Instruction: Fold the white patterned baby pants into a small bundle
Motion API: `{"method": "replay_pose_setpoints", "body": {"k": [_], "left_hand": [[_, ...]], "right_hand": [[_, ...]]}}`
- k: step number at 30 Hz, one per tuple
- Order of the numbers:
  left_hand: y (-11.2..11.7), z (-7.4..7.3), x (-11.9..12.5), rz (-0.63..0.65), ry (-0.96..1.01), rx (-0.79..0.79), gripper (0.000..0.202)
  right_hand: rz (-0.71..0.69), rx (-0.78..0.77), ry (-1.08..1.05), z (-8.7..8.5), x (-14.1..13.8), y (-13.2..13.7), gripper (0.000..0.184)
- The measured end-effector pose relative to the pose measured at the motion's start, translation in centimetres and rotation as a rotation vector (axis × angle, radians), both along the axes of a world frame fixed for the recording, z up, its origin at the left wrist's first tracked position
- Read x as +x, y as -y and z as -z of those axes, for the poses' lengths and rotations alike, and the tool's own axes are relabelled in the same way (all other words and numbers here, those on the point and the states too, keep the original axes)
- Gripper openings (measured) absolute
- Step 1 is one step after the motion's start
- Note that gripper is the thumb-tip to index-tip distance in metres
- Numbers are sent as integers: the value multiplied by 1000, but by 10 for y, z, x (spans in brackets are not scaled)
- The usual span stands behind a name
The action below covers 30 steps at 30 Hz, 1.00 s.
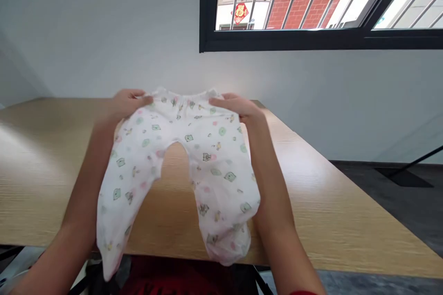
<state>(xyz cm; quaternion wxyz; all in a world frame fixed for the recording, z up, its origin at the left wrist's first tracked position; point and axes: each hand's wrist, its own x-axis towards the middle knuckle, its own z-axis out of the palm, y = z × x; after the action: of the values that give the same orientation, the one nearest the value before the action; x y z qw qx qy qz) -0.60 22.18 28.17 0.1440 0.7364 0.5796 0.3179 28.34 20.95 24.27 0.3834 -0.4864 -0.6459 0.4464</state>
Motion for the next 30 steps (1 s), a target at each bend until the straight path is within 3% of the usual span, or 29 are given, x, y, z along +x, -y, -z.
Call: {"method": "replay_pose_setpoints", "body": {"k": [2, 4, 7, 9, 12, 16, 18, 20, 24, 27, 30], "left_hand": [[-28, 27, -5, 30, -118, -204, 23], [-49, 56, -9, 51, -188, -306, 18], [-70, 98, -15, 26, -237, -316, 16], [-78, 120, -19, -7, -271, -277, 18], [-85, 137, -23, -64, -311, -204, 22], [-81, 135, -9, -91, -335, -107, 33], [-73, 130, 11, 21, -340, -83, 37], [-62, 128, 37, 227, -357, -101, 38], [-26, 141, 89, 635, -449, -207, 40], [23, 158, 109, 812, -500, -228, 59], [85, 164, 110, 1014, -500, -251, 71]], "right_hand": [[-69, -150, 38, 31, -4, -32, 17], [-42, -148, 133, 66, -11, -57, 14], [15, -126, 214, 113, -21, -78, 17], [68, -72, 252, 134, -23, -84, 17], [154, 53, 287, 151, -23, -91, 12], [202, 173, 301, 155, -23, -96, 22], [172, 220, 282, 151, -26, -95, 29], [65, 237, 254, 144, -31, -92, 34], [-295, 147, 275, 133, -42, -85, 30], [-582, 101, 394, 139, -49, -85, 34], [-575, 247, 522, 153, -56, -90, 47]]}}
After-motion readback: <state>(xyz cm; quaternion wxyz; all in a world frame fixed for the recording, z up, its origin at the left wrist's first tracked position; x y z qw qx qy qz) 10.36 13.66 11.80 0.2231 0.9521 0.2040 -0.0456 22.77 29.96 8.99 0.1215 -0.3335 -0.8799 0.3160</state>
